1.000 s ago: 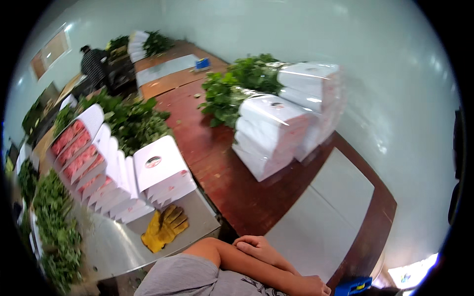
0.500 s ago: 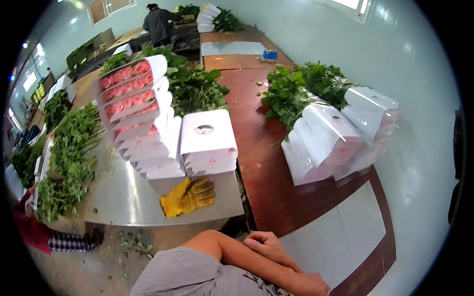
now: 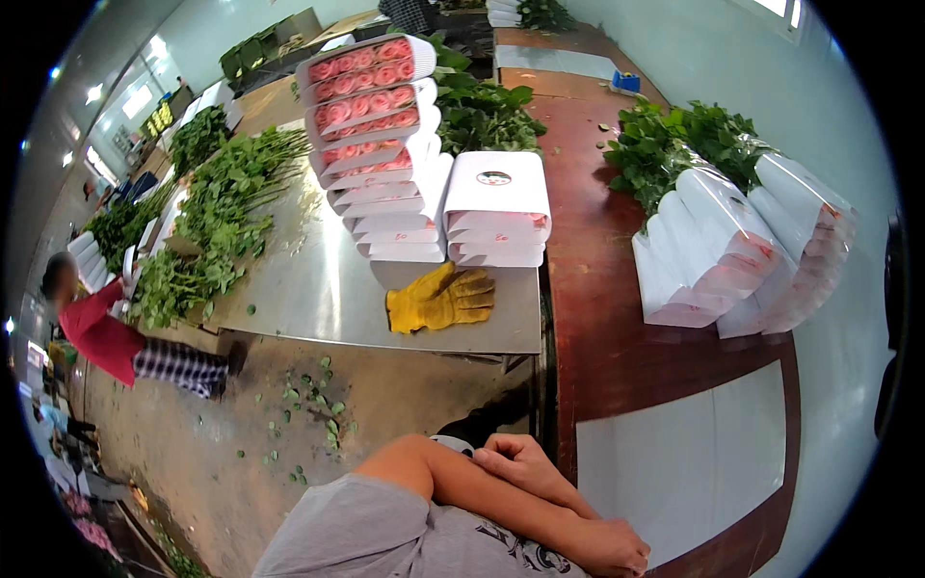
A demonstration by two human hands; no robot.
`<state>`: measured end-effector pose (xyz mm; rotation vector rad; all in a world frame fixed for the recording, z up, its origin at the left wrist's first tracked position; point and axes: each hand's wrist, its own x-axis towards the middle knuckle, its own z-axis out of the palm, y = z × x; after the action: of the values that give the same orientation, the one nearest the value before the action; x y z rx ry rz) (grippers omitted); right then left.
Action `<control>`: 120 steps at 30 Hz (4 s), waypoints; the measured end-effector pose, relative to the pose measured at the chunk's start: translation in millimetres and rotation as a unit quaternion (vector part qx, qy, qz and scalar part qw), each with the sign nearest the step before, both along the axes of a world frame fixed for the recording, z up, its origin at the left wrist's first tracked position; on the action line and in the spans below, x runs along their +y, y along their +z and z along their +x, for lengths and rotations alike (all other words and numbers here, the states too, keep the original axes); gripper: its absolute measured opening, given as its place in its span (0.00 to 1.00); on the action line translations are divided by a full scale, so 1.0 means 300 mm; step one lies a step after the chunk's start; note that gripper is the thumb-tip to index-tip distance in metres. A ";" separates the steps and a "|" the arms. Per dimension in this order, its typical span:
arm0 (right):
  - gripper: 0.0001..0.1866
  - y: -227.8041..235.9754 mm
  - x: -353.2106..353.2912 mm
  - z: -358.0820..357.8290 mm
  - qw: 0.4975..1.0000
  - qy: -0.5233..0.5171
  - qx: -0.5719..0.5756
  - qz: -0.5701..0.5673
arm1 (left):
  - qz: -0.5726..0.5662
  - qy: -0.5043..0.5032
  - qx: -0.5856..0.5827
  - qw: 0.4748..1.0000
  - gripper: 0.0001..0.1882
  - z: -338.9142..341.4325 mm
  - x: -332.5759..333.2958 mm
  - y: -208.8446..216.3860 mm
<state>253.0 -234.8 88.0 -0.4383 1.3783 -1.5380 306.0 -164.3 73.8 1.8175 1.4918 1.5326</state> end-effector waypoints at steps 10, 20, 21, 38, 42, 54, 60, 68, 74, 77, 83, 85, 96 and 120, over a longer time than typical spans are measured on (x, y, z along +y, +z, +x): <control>0.10 0.096 -0.003 -0.037 0.991 0.029 0.110 0.076 | 0.168 -0.112 -0.090 0.975 0.09 -0.025 0.123 -0.075; 0.09 0.122 -0.101 -0.139 0.987 0.101 0.112 0.061 | 0.059 0.116 0.012 0.991 0.09 -0.145 -0.078 0.064; 0.09 0.126 -0.095 -0.151 0.985 0.116 0.108 0.074 | 0.058 0.133 0.015 0.989 0.09 -0.146 -0.091 0.083; 0.08 0.139 -0.239 -0.132 0.964 0.109 0.242 -0.011 | 0.061 0.122 0.000 0.991 0.10 -0.151 -0.090 0.109; 0.09 0.134 -0.181 -0.104 0.980 0.104 0.169 -0.008 | 0.095 0.057 -0.065 0.992 0.10 -0.149 -0.020 -0.019; 0.10 0.111 -0.088 -0.078 0.985 0.100 0.136 -0.032 | 0.057 0.071 0.000 0.996 0.10 -0.087 -0.097 0.091; 0.10 0.136 -0.108 -0.069 0.980 0.047 0.169 -0.094 | 0.027 0.125 0.005 0.992 0.09 -0.067 -0.126 0.138; 0.10 -0.050 -0.058 -0.194 1.000 -0.003 0.021 -0.019 | 0.038 0.286 0.063 0.955 0.17 -0.203 -0.444 0.116; 0.08 -0.201 -0.166 -0.468 0.936 -0.313 -0.129 -0.096 | -0.119 0.735 0.022 0.667 0.14 -0.294 -0.951 -0.007; 0.08 -0.205 -0.237 -0.585 0.941 -0.309 -0.125 -0.065 | -0.223 0.758 0.105 0.604 0.16 -0.389 -1.135 -0.150; 0.11 -0.255 -0.438 -0.777 0.942 -0.298 -0.154 -0.026 | -0.345 0.746 0.175 0.541 0.19 -0.385 -1.370 -0.363; 0.13 -0.292 -0.486 -0.817 0.939 -0.301 -0.163 -0.021 | -0.355 0.757 0.152 0.527 0.19 -0.357 -1.433 -0.365; 0.03 -0.326 -0.606 -0.946 0.875 -0.426 -0.217 -0.081 | -0.150 0.818 0.035 0.555 0.09 -0.522 -1.399 -0.261; 0.04 0.114 -0.261 -1.241 0.865 -0.475 -0.158 -0.048 | 0.513 0.376 -0.624 0.454 0.26 -1.965 -1.237 -0.518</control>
<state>-119.3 -313.0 122.3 0.5285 1.3067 -2.3340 -283.5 -535.5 -81.6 -0.5401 0.3346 3.3358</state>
